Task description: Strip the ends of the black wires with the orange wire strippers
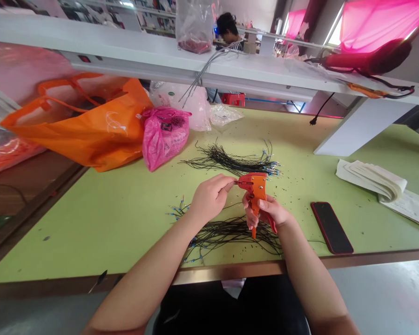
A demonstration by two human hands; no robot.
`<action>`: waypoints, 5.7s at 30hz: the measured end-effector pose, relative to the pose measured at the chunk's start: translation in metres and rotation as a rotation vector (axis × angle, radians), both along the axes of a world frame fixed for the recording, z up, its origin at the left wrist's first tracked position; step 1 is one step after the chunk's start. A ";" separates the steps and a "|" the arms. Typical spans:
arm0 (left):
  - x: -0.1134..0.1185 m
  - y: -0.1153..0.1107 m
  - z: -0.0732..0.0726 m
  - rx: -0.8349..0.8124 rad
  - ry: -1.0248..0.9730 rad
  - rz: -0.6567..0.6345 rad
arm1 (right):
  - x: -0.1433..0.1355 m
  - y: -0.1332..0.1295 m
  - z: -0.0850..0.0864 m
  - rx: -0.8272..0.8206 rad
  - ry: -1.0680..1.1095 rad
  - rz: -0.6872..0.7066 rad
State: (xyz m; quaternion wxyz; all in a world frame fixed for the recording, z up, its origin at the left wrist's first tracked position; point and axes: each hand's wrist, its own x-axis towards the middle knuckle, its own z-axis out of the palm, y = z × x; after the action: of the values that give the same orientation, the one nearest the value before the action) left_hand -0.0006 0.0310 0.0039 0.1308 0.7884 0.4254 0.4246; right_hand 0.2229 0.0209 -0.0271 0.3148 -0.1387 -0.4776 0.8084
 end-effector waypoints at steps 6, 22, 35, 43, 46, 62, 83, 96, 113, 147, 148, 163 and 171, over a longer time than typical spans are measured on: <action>0.000 0.001 0.000 0.009 0.012 0.003 | 0.000 0.001 -0.001 0.013 0.005 0.007; -0.004 -0.005 0.002 0.157 0.341 0.116 | 0.000 0.001 -0.001 0.053 -0.092 -0.037; -0.005 -0.008 0.006 0.169 0.436 0.118 | -0.004 0.000 0.002 0.029 -0.137 -0.044; -0.011 -0.002 0.000 0.233 0.313 0.164 | -0.026 -0.016 0.013 -0.050 -0.072 -0.090; -0.013 0.004 -0.004 0.250 0.228 0.140 | -0.034 -0.021 0.016 -0.112 -0.036 -0.098; -0.021 0.009 -0.004 0.231 0.110 0.112 | -0.026 -0.022 0.012 -0.030 0.067 -0.075; -0.015 -0.001 0.007 0.242 0.166 0.117 | -0.012 -0.003 0.007 0.039 -0.051 -0.251; 0.000 0.000 0.000 -0.050 0.033 0.069 | -0.025 0.009 -0.006 0.201 -0.293 -0.707; 0.048 -0.018 -0.030 -0.445 -0.431 0.008 | -0.032 -0.001 0.005 0.074 0.017 -0.642; 0.014 -0.013 -0.001 0.029 0.422 0.364 | -0.021 0.000 -0.004 0.135 -0.275 -0.528; 0.015 -0.014 0.000 0.020 0.433 0.360 | -0.021 0.000 -0.003 0.145 -0.290 -0.517; 0.017 -0.017 -0.005 0.090 0.362 0.242 | -0.024 0.000 -0.007 0.005 -0.290 -0.500; 0.021 -0.021 -0.002 0.094 0.359 0.242 | -0.026 0.001 -0.012 -0.026 -0.252 -0.479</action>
State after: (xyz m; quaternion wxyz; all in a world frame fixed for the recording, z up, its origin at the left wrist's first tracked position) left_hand 0.0201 0.0099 0.0023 -0.0357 0.7998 0.5130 0.3096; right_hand 0.1968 0.0216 -0.0396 0.4335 -0.3513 -0.4559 0.6934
